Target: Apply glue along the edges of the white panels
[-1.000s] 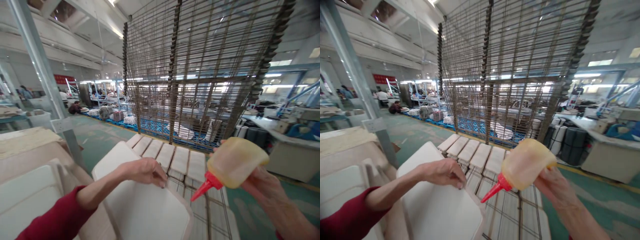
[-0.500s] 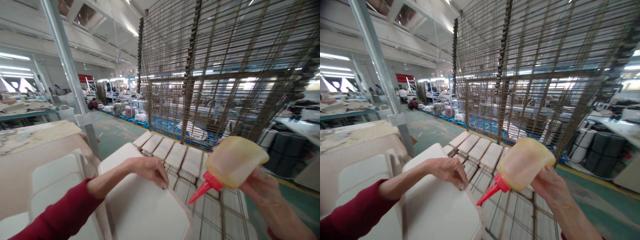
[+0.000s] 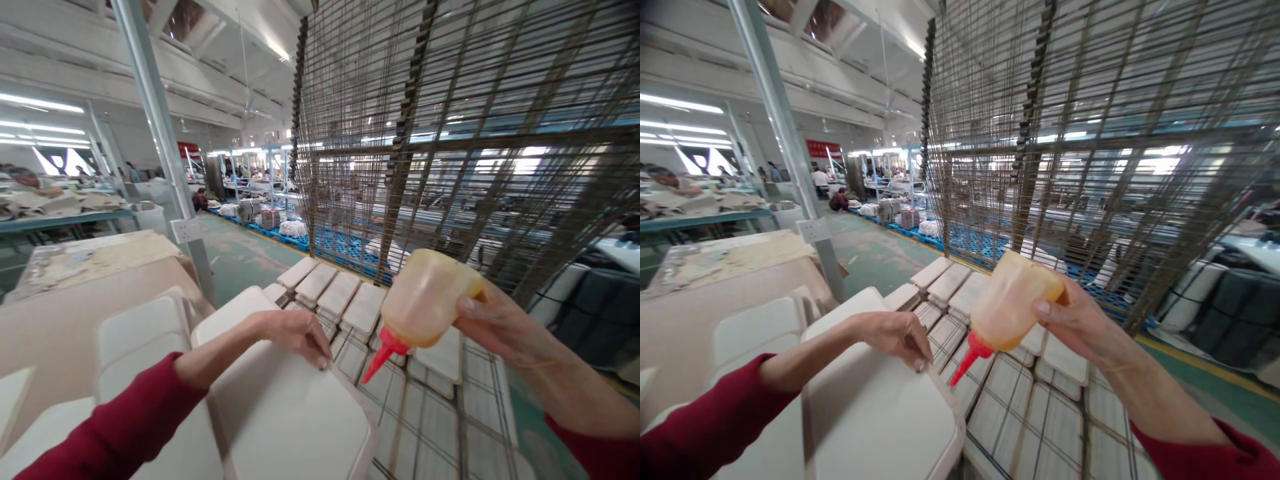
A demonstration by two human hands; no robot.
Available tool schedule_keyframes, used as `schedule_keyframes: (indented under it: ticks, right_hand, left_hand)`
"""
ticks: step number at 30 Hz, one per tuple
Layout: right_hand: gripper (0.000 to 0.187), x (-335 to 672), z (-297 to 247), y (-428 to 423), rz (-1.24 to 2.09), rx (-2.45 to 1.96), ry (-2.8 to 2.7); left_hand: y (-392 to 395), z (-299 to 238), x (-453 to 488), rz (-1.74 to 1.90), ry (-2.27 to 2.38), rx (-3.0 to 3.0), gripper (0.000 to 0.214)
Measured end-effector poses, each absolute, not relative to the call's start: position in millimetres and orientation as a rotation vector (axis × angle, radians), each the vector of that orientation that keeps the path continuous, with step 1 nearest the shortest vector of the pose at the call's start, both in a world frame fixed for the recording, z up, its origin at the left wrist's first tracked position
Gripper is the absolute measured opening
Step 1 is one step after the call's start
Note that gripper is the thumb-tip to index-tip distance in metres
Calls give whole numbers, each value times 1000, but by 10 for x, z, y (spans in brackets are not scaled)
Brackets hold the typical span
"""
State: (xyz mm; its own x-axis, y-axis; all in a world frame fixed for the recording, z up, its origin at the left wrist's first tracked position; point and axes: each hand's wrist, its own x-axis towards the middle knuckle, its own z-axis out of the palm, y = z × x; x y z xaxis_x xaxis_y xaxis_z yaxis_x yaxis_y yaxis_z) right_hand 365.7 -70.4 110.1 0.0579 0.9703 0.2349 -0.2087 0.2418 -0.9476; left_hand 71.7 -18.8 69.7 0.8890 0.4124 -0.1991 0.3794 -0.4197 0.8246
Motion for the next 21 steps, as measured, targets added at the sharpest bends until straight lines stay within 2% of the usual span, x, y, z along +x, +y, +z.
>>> schedule_keyframes:
  ticks: [3,6,12,18,21]
  right_hand:
    - [57,3596,1081,-637,1179,-813,-1313]
    - [51,3542,1001,-614,1200,-817,-1198]
    - [56,3499,784,-606,1221,-790,-1059]
    - [48,3562,576,-603,1340,-630,-1210]
    - [53,3586,481,-622,1332,-654,-1187]
  left_hand:
    - [-182,688,650,78,571,2049,57]
    - [-191,694,585,110,563,2045,57]
    - [-226,728,492,105,535,2002,57]
    - [-241,735,418,68,528,1926,62]
    - [-265,735,395,71,524,1897,60]
